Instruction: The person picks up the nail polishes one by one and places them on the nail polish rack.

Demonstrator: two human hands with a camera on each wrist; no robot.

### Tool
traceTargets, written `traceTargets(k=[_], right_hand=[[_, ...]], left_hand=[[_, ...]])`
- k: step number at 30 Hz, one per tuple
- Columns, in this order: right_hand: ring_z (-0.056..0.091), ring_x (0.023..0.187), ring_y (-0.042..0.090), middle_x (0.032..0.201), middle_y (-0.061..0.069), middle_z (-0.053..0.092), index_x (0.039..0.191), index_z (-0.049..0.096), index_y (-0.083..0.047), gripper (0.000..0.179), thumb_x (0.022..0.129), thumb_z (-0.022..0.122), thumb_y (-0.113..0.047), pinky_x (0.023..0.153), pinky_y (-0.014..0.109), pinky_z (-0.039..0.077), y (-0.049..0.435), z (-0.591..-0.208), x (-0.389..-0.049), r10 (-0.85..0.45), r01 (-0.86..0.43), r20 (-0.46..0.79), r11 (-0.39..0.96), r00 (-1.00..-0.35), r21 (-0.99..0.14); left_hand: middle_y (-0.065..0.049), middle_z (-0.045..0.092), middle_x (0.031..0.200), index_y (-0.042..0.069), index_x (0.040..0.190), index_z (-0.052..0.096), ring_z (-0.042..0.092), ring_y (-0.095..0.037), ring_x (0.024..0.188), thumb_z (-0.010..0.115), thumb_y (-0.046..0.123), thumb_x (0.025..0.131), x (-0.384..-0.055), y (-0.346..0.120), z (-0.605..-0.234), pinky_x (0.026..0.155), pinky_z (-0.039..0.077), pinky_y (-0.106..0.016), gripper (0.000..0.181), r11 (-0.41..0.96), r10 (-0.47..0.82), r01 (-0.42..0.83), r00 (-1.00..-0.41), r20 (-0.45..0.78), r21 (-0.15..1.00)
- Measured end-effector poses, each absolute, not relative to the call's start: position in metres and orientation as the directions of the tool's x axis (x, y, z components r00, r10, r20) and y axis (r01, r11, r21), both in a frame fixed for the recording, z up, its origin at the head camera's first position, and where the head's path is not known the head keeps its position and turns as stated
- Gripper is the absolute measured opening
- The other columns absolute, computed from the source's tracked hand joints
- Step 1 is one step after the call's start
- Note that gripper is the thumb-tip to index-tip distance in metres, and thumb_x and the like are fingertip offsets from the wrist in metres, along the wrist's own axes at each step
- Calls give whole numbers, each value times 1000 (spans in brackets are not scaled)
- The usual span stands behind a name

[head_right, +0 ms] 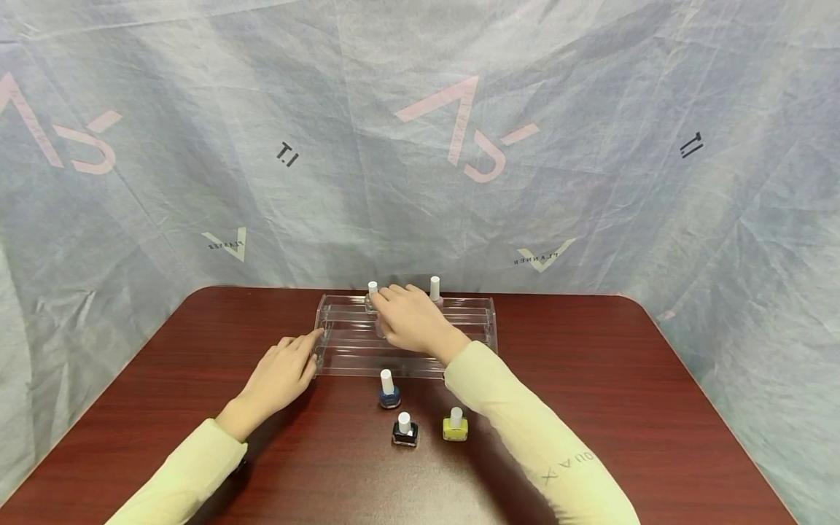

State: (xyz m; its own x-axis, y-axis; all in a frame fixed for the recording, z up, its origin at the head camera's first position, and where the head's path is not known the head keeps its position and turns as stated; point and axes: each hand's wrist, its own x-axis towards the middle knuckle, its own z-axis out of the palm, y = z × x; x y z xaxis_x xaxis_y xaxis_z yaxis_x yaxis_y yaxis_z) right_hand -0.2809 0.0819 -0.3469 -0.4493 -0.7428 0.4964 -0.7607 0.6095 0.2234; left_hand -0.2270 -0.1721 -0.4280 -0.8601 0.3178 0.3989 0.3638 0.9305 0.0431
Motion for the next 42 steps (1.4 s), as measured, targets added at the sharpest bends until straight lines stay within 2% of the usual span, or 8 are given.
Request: traceTargets(k=[4, 14, 28, 37, 42], right_hand=[[54, 75, 15, 76, -3, 55, 85, 51, -13, 2, 84, 51, -15, 63, 30, 43, 78, -346, -283, -753, -760, 473, 608, -458, 231], [59, 84, 15, 87, -2, 61, 98, 58, -11, 14, 85, 53, -14, 71, 32, 47, 69, -346, -284, -760, -770, 443, 603, -475, 209], [57, 80, 14, 81, -3, 57, 89, 54, -14, 6, 86, 49, -15, 69, 30, 47, 57, -348, -291, -763, -758, 375, 621, -527, 199], [58, 83, 14, 84, -3, 57, 90, 53, -15, 7, 88, 47, -15, 67, 31, 46, 53, -353, -294, -758, -746, 321, 639, -568, 190], [58, 83, 14, 85, -2, 58, 93, 55, -13, 10, 87, 47, -14, 67, 31, 47, 51, -355, -296, -764, -752, 314, 632, -564, 188]], left_hand=[[-8, 61, 116, 8, 133, 45, 55, -29, 101, 51, 20, 90, -227, -172, -428, 80, 46, -42, 45, 930, 319, 364, -860, 398, 41], [-8, 61, 116, 8, 133, 45, 55, -30, 102, 51, 21, 89, -228, -172, -428, 81, 45, -43, 45, 931, 314, 361, -863, 395, 48], [-9, 62, 115, 7, 132, 46, 55, -30, 101, 53, 20, 89, -227, -171, -428, 79, 45, -43, 45, 931, 313, 363, -860, 404, 50], [-9, 61, 116, 7, 132, 46, 55, -30, 102, 52, 20, 89, -226, -171, -426, 80, 45, -43, 45, 932, 310, 359, -865, 393, 54], [-9, 61, 117, 8, 133, 45, 55, -30, 102, 52, 20, 89, -227, -171, -426, 81, 45, -44, 46, 933, 307, 354, -869, 388, 56]])
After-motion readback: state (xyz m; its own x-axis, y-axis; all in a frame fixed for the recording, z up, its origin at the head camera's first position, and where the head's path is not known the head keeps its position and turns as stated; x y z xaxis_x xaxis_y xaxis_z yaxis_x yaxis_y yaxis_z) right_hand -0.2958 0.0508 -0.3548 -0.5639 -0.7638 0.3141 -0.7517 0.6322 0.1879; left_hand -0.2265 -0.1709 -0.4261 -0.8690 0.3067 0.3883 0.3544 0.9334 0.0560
